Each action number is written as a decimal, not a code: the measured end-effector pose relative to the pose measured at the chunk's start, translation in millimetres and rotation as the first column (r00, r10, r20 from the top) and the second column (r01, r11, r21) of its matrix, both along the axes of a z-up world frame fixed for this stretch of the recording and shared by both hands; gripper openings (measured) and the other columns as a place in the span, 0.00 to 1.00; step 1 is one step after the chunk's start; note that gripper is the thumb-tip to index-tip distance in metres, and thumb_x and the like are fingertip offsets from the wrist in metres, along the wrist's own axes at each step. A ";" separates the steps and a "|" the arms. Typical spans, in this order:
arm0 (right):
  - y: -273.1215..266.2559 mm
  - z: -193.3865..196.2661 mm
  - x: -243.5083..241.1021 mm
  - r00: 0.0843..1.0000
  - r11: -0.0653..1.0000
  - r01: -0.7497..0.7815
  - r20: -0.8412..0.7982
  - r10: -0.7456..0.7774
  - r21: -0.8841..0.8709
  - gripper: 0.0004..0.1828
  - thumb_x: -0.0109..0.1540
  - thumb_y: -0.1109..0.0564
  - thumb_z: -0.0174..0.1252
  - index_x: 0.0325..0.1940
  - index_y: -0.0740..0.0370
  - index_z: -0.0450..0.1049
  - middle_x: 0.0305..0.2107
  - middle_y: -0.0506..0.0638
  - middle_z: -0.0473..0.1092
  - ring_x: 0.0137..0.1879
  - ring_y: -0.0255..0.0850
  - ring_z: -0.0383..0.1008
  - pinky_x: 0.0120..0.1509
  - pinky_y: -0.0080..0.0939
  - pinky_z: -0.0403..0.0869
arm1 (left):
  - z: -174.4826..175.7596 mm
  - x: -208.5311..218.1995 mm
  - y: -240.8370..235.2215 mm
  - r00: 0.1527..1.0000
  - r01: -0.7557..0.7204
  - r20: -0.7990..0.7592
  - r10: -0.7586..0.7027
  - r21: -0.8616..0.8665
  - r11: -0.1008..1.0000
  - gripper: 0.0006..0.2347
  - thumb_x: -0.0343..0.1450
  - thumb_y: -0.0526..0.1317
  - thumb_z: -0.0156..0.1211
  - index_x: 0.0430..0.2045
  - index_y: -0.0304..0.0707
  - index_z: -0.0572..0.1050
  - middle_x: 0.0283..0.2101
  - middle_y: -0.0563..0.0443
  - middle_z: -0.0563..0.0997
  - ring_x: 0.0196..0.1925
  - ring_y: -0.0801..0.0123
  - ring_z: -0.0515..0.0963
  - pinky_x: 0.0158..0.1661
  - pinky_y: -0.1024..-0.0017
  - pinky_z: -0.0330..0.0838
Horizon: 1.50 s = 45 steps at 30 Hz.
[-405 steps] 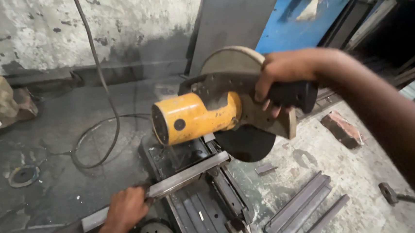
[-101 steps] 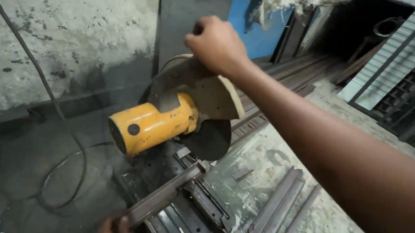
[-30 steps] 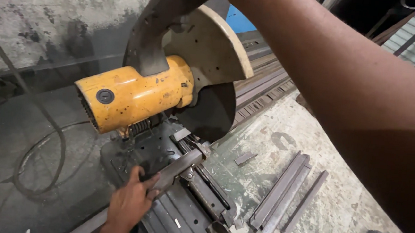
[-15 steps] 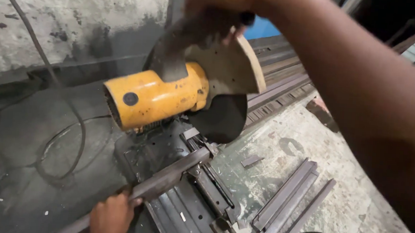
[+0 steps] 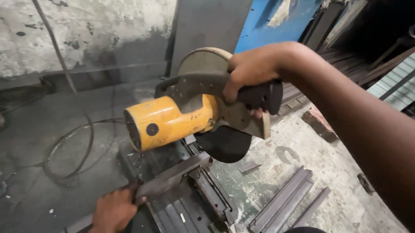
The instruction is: The person positions a metal bar on a chop saw, lowers the blade to cut through it, and moves the cut piece aside. They repeat this process, cutting another metal bar and placing it with the others.
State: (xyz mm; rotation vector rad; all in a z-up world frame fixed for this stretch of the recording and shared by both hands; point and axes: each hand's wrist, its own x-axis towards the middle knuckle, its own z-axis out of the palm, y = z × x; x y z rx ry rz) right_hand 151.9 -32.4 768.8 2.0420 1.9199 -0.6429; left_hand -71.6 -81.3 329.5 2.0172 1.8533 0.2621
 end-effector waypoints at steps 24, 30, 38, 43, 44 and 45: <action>-29.9 -73.3 77.0 0.723 0.945 0.176 -0.615 -0.314 -0.276 0.33 0.50 0.60 0.64 0.58 0.74 0.68 0.25 0.58 0.69 0.20 0.39 0.68 0.20 0.38 0.70 | -82.9 -1.0 53.4 1.000 -0.022 0.015 0.027 -0.267 0.963 0.26 0.73 0.57 0.42 0.49 0.36 0.80 0.56 0.38 0.81 0.58 0.49 0.82 0.55 0.52 0.75; -36.1 -79.2 76.6 0.776 0.913 0.361 -0.481 -0.407 -0.189 0.40 0.53 0.58 0.66 0.67 0.57 0.59 0.25 0.60 0.71 0.20 0.44 0.69 0.23 0.44 0.71 | -2.3 -0.7 21.3 0.995 -0.060 0.056 0.079 -0.288 0.956 0.29 0.77 0.61 0.34 0.51 0.34 0.77 0.57 0.36 0.78 0.60 0.48 0.78 0.58 0.52 0.71; -30.7 -75.6 72.9 0.801 0.928 0.325 -0.469 -0.372 -0.181 0.42 0.51 0.58 0.66 0.68 0.59 0.59 0.29 0.64 0.73 0.21 0.45 0.69 0.23 0.43 0.72 | -70.1 -27.4 51.1 0.996 0.040 0.092 -0.013 -0.297 0.954 0.19 0.70 0.47 0.48 0.52 0.40 0.76 0.58 0.36 0.77 0.62 0.45 0.76 0.59 0.53 0.71; -35.9 -72.2 76.0 0.754 0.946 0.226 -0.573 -0.322 -0.234 0.43 0.48 0.58 0.65 0.67 0.59 0.59 0.35 0.64 0.75 0.22 0.43 0.73 0.24 0.41 0.76 | -76.3 -29.8 54.9 0.998 0.058 0.005 -0.060 -0.384 0.921 0.19 0.66 0.39 0.51 0.48 0.38 0.81 0.60 0.36 0.78 0.64 0.47 0.76 0.60 0.56 0.73; -37.3 -72.1 74.7 0.727 0.961 0.146 -0.634 -0.265 -0.233 0.44 0.48 0.59 0.64 0.68 0.59 0.59 0.36 0.60 0.76 0.22 0.41 0.73 0.23 0.40 0.76 | -72.2 -30.0 54.1 0.999 -0.012 0.031 0.026 -0.407 0.914 0.19 0.67 0.41 0.50 0.50 0.38 0.80 0.61 0.35 0.77 0.65 0.46 0.75 0.61 0.55 0.71; -39.8 -72.3 74.0 0.692 0.971 0.069 -0.690 -0.211 -0.228 0.44 0.48 0.60 0.63 0.69 0.60 0.60 0.37 0.56 0.77 0.22 0.40 0.73 0.21 0.40 0.76 | -69.1 -29.1 51.3 0.992 -0.077 0.055 0.112 -0.434 0.898 0.19 0.69 0.43 0.50 0.52 0.38 0.79 0.62 0.35 0.75 0.66 0.46 0.74 0.62 0.55 0.70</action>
